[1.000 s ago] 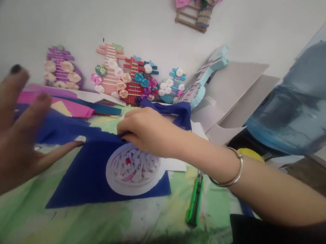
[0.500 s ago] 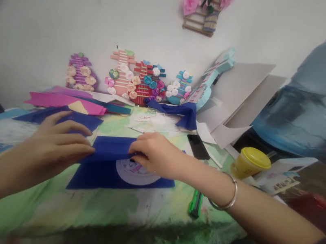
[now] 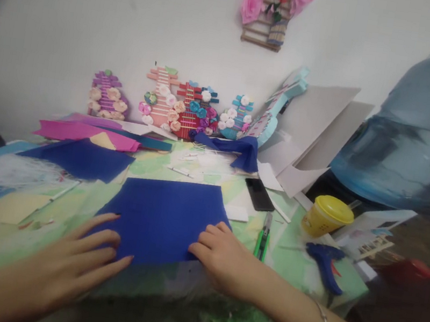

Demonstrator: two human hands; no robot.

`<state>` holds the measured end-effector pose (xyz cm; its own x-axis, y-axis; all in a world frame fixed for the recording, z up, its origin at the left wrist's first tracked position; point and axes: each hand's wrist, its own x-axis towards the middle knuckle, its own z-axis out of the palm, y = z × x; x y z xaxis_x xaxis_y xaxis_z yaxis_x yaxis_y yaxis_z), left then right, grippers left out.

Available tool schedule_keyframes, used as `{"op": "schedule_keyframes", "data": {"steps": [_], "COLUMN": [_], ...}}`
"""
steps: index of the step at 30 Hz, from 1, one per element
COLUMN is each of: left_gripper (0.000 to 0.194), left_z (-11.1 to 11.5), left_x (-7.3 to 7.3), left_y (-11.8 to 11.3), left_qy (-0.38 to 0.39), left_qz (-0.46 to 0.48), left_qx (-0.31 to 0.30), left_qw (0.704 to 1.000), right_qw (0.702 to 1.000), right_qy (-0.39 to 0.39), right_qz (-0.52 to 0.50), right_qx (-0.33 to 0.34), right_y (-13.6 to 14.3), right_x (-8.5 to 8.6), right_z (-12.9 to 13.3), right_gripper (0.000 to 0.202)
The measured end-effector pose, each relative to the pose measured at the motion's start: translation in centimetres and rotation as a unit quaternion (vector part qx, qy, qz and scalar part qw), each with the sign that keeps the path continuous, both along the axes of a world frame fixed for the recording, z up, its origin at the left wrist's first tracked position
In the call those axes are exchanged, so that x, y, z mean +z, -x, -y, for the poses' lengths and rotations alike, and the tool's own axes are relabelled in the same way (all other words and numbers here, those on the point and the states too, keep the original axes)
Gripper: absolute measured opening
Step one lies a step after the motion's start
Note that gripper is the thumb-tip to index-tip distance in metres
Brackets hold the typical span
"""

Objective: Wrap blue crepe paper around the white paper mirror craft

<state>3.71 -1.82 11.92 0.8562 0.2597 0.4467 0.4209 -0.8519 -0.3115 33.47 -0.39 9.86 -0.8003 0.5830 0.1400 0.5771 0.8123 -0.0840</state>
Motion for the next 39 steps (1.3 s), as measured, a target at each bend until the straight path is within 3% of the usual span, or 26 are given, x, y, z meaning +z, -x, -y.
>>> {"op": "schedule_keyframes", "data": {"steps": [18, 23, 26, 28, 32, 35, 37, 39], "left_gripper": [0.033, 0.046, 0.066, 0.071, 0.041, 0.032, 0.038, 0.047], "left_z": [-0.1, -0.2, 0.0, 0.0, -1.6, -4.4, -6.8, -8.9], "left_x": [-6.5, -7.9, -7.6, -6.5, -3.9, -3.5, -4.2, -5.5], "left_y": [-0.4, 0.1, 0.7, 1.0, 0.3, -1.6, -3.4, -5.0], "left_qy": [0.077, 0.143, 0.25, 0.332, 0.433, 0.365, 0.273, 0.209], "left_qz": [-0.064, -0.105, -0.135, -0.144, -0.097, 0.019, 0.071, 0.067], "left_qx": [0.018, 0.022, 0.038, 0.047, 0.046, 0.076, 0.126, 0.147], "left_qw": [0.995, 0.984, 0.958, 0.931, 0.895, 0.928, 0.951, 0.965], "right_qw": [0.994, 0.992, 0.991, 0.99, 0.991, 0.991, 0.984, 0.979], "right_qy": [0.103, 0.121, 0.128, 0.134, 0.132, 0.068, 0.002, -0.047], "right_qz": [0.02, 0.026, 0.032, 0.03, -0.009, -0.105, -0.151, -0.144], "right_qx": [0.004, 0.011, 0.013, 0.019, 0.02, -0.044, -0.093, -0.133], "right_y": [0.0, 0.0, -0.1, -0.2, -0.2, 0.6, 1.7, 3.1], "right_x": [-3.4, -4.2, -4.6, -4.6, -3.4, -2.3, -2.2, -2.8], "right_z": [1.0, 0.9, 0.9, 1.0, 0.5, -1.6, -3.9, -6.2], "right_gripper": [0.036, 0.04, 0.039, 0.034, 0.026, 0.028, 0.033, 0.04]}}
